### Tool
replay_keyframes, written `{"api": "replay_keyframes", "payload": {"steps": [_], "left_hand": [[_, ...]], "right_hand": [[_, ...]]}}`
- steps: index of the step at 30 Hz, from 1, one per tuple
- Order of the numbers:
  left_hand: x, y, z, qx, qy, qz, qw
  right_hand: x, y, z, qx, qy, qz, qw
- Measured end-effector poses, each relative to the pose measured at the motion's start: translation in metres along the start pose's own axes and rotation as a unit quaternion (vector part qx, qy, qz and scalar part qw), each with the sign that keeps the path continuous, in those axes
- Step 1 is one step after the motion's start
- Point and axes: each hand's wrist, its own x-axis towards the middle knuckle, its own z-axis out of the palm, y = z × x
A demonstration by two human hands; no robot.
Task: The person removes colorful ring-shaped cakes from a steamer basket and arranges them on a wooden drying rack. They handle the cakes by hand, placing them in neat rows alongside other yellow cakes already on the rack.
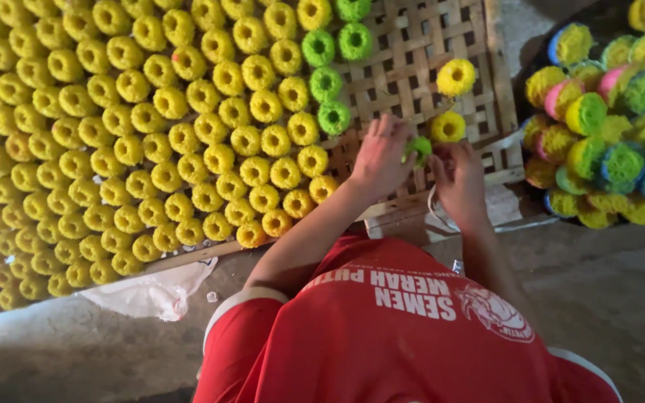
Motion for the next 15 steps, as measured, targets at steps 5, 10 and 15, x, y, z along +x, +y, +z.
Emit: {"api": "replay_keyframes", "payload": {"steps": [5, 10, 15], "left_hand": [[-0.011, 0.006, -0.029, -0.063, -0.068, -0.126, 0.988], [-0.044, -0.014, -0.075, -0.017, 0.052, -0.108, 0.993], [-0.059, -0.022, -0.092, 0.134, 0.085, -0.107, 0.981]], "right_hand": [[-0.002, -0.013, 0.024, 0.075, -0.017, 0.005, 0.997], [0.022, -0.038, 0.066, 0.127, -0.101, -0.005, 0.987], [0.046, -0.064, 0.098, 0.030, -0.138, 0.026, 0.990]]}}
